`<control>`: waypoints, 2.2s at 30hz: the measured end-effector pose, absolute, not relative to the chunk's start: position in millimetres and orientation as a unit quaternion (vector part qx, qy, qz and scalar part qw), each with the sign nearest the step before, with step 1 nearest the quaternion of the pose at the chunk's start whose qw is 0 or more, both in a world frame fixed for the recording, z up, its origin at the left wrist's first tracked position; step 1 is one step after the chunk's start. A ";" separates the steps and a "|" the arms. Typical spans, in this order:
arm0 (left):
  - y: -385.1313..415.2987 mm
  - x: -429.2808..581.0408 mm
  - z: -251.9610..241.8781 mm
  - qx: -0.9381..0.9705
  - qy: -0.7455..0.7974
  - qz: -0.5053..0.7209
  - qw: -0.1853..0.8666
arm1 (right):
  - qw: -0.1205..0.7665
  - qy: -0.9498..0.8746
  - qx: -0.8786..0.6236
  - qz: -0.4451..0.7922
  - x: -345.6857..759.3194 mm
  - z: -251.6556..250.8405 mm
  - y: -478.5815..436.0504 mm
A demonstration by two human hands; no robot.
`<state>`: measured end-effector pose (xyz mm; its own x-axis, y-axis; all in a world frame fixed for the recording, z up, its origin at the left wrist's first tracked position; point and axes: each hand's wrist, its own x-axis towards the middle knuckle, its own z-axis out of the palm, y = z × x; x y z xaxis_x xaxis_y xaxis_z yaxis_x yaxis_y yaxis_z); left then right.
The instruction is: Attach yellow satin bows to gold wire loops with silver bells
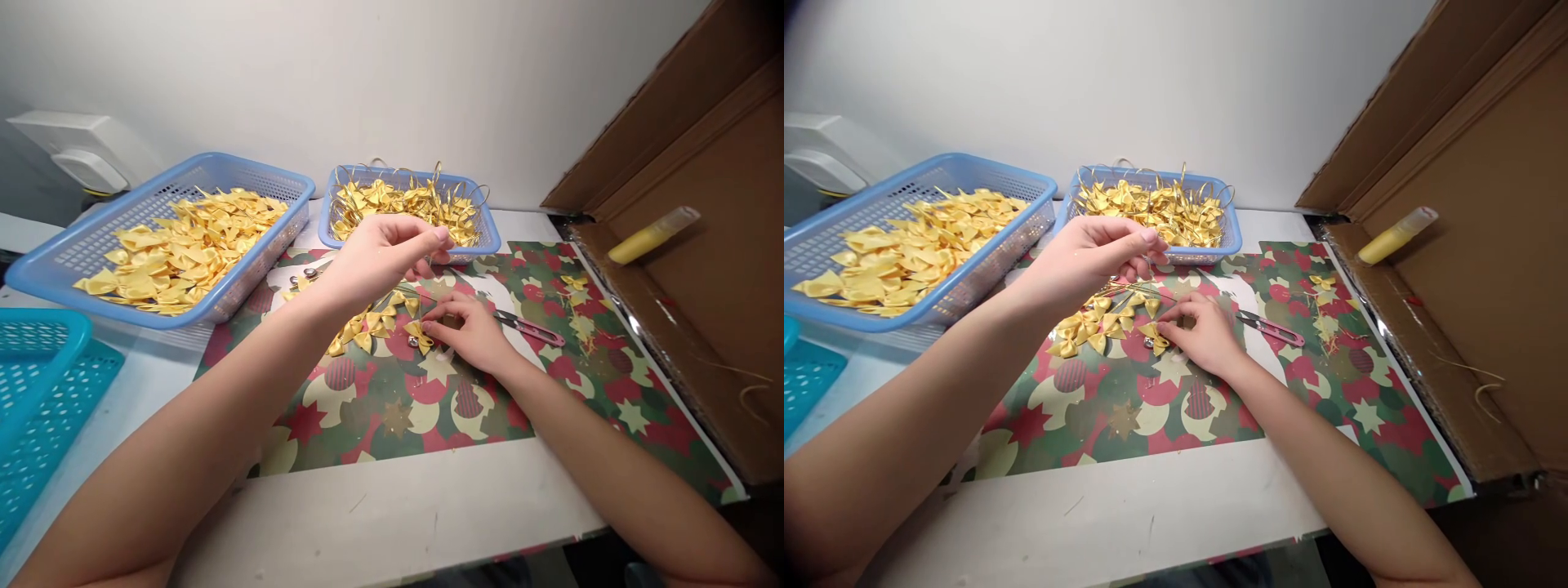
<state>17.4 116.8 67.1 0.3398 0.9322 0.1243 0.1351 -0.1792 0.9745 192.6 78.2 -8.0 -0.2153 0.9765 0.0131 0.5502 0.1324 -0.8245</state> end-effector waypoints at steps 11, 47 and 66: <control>112.4 19.2 68.5 0.632 0.392 0.407 0.530 | 0.282 -0.710 -0.552 0.335 191.8 -10.9 77.9; 122.6 10.8 77.3 0.588 0.432 0.492 0.475 | 0.287 -0.709 -0.553 0.329 187.5 -9.6 72.5; 119.3 6.7 76.5 0.615 0.447 0.425 0.491 | 0.145 -0.727 -0.669 0.059 318.5 6.0 48.4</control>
<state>6.7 119.3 76.5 0.2381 0.9677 0.0834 0.1321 -0.1174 0.9843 318.5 48.4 6.0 -0.0628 0.9892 0.1325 0.9550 0.0981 -0.2799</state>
